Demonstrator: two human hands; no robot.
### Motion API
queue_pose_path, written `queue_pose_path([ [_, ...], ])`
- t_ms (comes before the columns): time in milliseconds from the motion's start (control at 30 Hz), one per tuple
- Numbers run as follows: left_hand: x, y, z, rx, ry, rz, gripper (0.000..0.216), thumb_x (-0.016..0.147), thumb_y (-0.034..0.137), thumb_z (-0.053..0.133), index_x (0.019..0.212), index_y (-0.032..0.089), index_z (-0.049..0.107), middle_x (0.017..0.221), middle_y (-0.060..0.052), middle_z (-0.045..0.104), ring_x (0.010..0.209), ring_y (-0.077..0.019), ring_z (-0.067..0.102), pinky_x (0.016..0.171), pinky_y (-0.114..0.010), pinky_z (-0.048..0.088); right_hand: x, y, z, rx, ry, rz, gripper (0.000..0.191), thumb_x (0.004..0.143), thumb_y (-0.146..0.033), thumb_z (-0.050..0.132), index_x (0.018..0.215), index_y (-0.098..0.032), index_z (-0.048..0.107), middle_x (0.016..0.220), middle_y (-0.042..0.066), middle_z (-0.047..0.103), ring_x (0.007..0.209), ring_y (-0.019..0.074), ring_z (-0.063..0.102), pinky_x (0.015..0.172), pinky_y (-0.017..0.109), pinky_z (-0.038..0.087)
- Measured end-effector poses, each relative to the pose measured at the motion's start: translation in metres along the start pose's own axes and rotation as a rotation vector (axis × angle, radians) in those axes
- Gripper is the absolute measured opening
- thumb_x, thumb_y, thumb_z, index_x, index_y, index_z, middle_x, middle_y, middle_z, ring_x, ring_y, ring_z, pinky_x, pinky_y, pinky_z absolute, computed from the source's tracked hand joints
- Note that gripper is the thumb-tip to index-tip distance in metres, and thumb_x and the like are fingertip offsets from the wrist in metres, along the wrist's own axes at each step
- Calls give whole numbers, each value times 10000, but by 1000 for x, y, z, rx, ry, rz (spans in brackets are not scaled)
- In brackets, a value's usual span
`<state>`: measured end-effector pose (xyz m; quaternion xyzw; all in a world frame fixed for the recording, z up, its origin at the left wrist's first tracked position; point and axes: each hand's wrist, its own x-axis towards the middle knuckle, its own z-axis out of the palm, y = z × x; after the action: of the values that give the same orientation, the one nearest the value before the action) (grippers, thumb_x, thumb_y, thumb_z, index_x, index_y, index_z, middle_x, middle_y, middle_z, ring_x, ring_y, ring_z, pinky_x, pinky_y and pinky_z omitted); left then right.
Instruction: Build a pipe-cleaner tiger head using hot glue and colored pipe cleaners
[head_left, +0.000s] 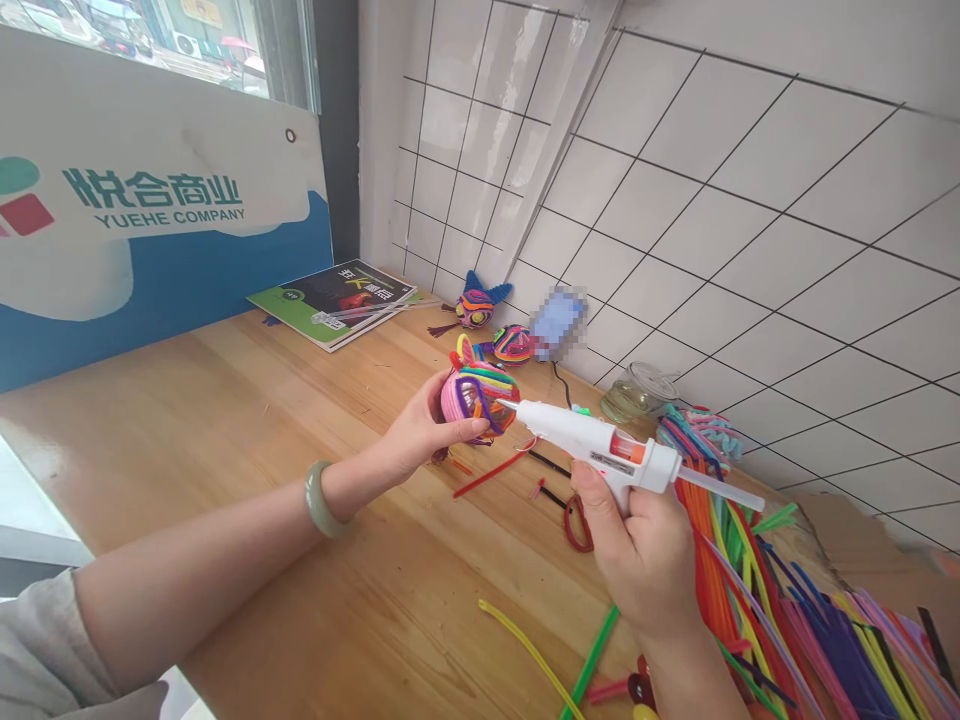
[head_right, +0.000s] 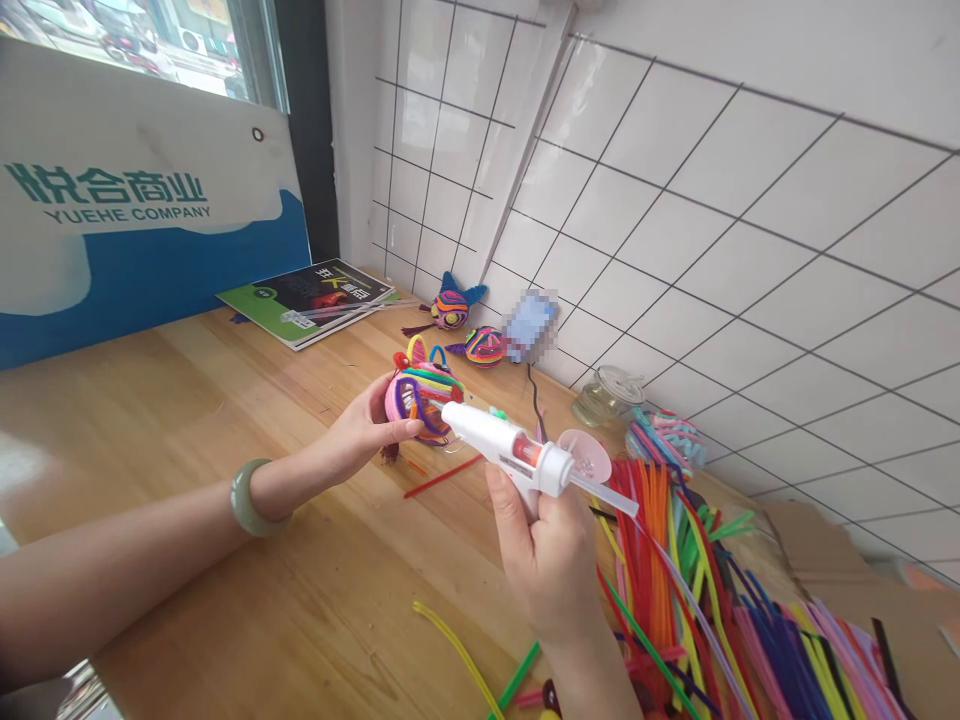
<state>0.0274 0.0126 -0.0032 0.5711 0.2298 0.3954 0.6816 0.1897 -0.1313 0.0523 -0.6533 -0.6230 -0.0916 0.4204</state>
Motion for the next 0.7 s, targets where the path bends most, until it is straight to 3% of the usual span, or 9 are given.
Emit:
queue_pose_path([
  [233, 0, 1, 1, -20, -16, 12, 668, 677, 387, 777, 1244, 186, 485, 1059, -112, 676, 768, -220, 691, 365, -152, 385, 0, -1, 2, -7, -32, -10, 305, 912, -391, 509, 1084, -169, 628, 995, 113, 709, 940, 264, 671, 809, 377, 542],
  [567, -1, 1, 2, -4, -24, 10, 620, 692, 401, 763, 1218, 197, 505, 1058, -111, 674, 770, -221, 687, 346, -143, 334, 0, -1, 2, -17, -21, -15, 316, 911, -418, 501, 1050, -165, 628, 978, 113, 707, 931, 259, 666, 786, 367, 541],
  [700, -1, 2, 1, 0, -26, 11, 598, 706, 412, 751, 1213, 205, 510, 1056, -101, 674, 744, -197, 669, 347, -144, 332, 0, 1, -1, -21, -1, 17, 262, 894, -410, 531, 952, -180, 643, 847, 71, 694, 761, 221, 664, 654, 321, 540],
])
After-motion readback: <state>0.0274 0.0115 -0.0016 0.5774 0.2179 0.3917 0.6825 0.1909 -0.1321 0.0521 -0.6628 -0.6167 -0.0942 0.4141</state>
